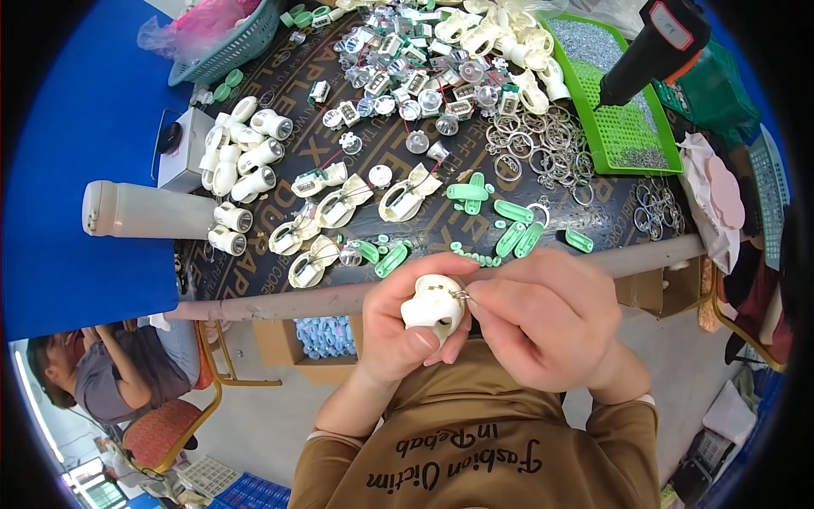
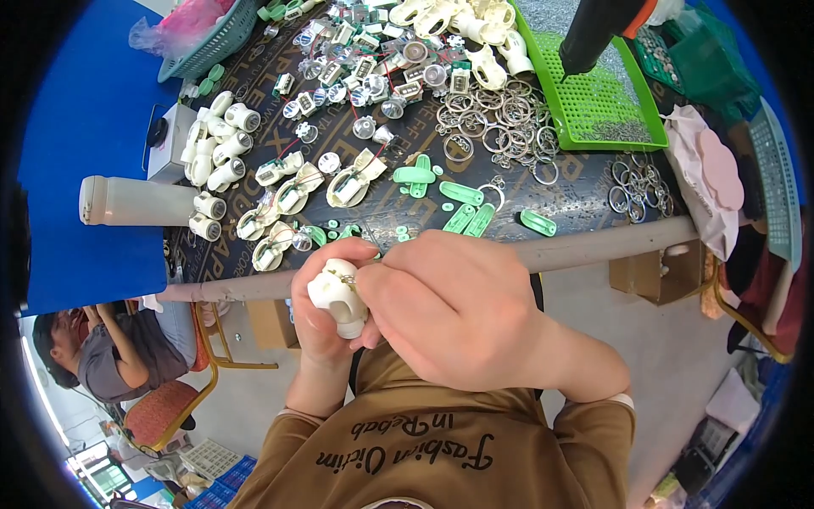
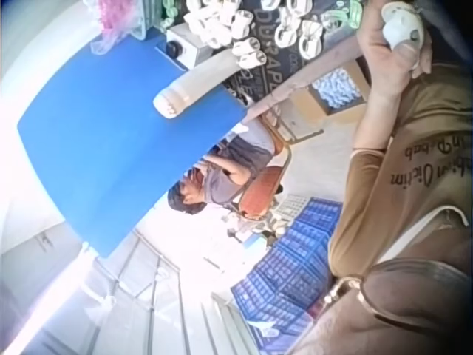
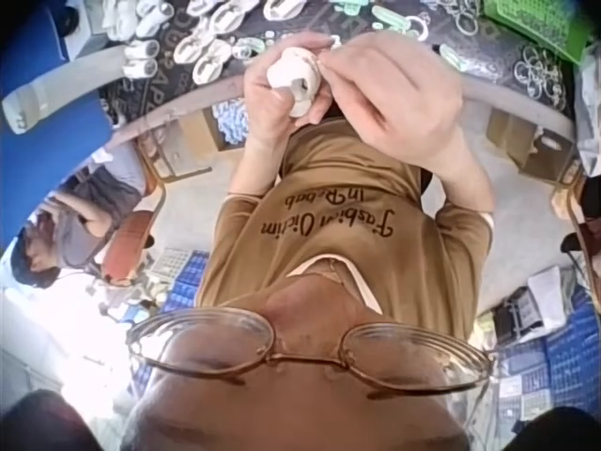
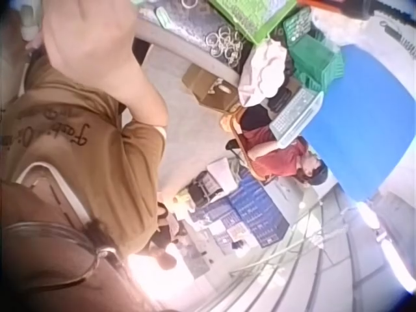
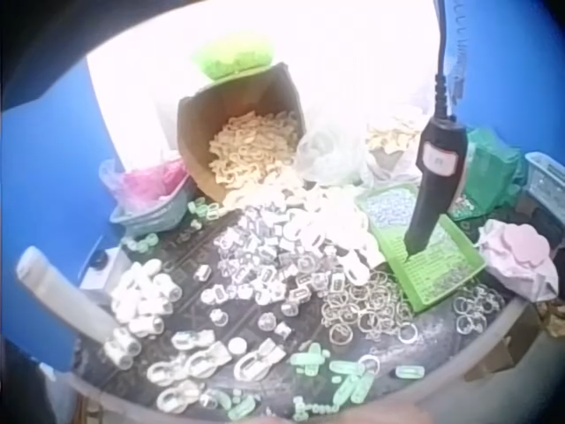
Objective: Assembling small plastic housings with metal rings and chains at a factory workbench.
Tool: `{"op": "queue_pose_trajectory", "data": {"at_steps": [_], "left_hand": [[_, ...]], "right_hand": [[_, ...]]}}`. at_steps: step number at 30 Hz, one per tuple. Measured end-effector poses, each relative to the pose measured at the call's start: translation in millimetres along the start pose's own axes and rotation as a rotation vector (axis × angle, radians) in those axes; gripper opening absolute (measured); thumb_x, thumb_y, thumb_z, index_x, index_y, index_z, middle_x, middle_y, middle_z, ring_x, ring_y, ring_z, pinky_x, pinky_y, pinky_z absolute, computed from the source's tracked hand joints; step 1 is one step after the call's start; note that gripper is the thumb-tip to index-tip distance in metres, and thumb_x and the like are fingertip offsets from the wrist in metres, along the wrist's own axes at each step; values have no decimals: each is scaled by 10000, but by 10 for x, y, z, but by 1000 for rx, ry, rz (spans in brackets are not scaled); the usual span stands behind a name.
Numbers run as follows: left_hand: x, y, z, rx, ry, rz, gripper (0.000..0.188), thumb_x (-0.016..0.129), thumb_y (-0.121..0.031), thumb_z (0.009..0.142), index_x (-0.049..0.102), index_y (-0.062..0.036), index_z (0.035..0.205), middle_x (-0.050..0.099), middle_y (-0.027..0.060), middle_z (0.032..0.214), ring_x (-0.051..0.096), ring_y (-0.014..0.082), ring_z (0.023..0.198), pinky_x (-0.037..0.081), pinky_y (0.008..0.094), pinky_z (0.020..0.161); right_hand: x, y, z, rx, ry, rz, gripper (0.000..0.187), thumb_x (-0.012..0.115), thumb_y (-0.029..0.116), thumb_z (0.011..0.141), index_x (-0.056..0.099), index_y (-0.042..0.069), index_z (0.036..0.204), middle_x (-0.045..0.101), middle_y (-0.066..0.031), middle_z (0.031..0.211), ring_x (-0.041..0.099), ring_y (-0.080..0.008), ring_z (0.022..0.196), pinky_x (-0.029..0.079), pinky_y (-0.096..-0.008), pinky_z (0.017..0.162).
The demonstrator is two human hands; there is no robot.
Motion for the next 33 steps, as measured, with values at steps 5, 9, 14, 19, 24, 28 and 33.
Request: {"op": "queue_pose_trajectory", "data": {"at_steps": [5, 9, 14, 19, 24, 28, 33], "left_hand": [[-5, -33, -10, 42, -14, 42, 677, 676, -386, 772, 437, 93, 1185, 553, 61, 709, 480, 78, 478, 340, 184, 408], [8, -63, -8, 83, -5, 81, 654, 669, -358, 782, 434, 101, 1184, 545, 49, 712, 489, 78, 513, 356, 188, 436], [-20, -39, -10, 90, 2, 104, 627, 659, -333, 791, 436, 96, 1190, 549, 48, 727, 496, 77, 539, 366, 181, 460], [-41, 36, 36, 15, 39, 118, 611, 644, -338, 806, 437, 79, 1201, 553, 58, 747, 482, 81, 521, 368, 178, 462], [-39, -42, -5, 21, 6, -40, 649, 664, -400, 782, 419, 58, 1172, 543, 93, 714, 464, 88, 472, 345, 195, 425], [-9, -13, -18, 32, 11, -62, 633, 685, -387, 767, 406, 46, 1135, 550, 98, 741, 466, 91, 472, 354, 197, 427], [-39, -1, -53, -7, 29, -26, 647, 716, -372, 741, 445, 54, 1145, 565, 86, 809, 513, 92, 545, 402, 198, 489]], "right_hand": [[0, 52, 2, 9, -11, -19, 190, 660, -4, 582, 582, 20, 754, 539, -44, 641, 546, -169, 516, 436, -265, 429], [-3, 55, -9, 24, -16, -6, 161, 639, -25, 598, 571, 21, 737, 539, -46, 641, 547, -175, 514, 438, -268, 428], [1, -37, 8, 129, 77, 172, 141, 629, -41, 628, 569, 20, 739, 536, -58, 642, 546, -190, 517, 429, -278, 433], [63, -61, 8, 214, 141, 373, 126, 623, -55, 646, 576, 19, 736, 546, -70, 646, 551, -208, 532, 425, -293, 453], [-99, -125, 15, 197, 61, 211, 127, 631, -54, 627, 595, 12, 730, 579, -81, 659, 559, -227, 545, 428, -295, 460], [-22, -94, -1, 122, 52, 183, 146, 631, -46, 624, 600, 7, 756, 581, -83, 660, 552, -214, 533, 430, -289, 458], [-14, -7, 23, 78, 94, 116, 186, 630, -37, 599, 581, 10, 772, 533, -71, 657, 544, -216, 529, 432, -298, 445]]}}
Point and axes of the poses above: each hand's wrist, its own z-axis towards the middle knuckle, its own x-axis out of the palm, y = z × x, the point moved 6 cm from there along z, towards the middle knuckle
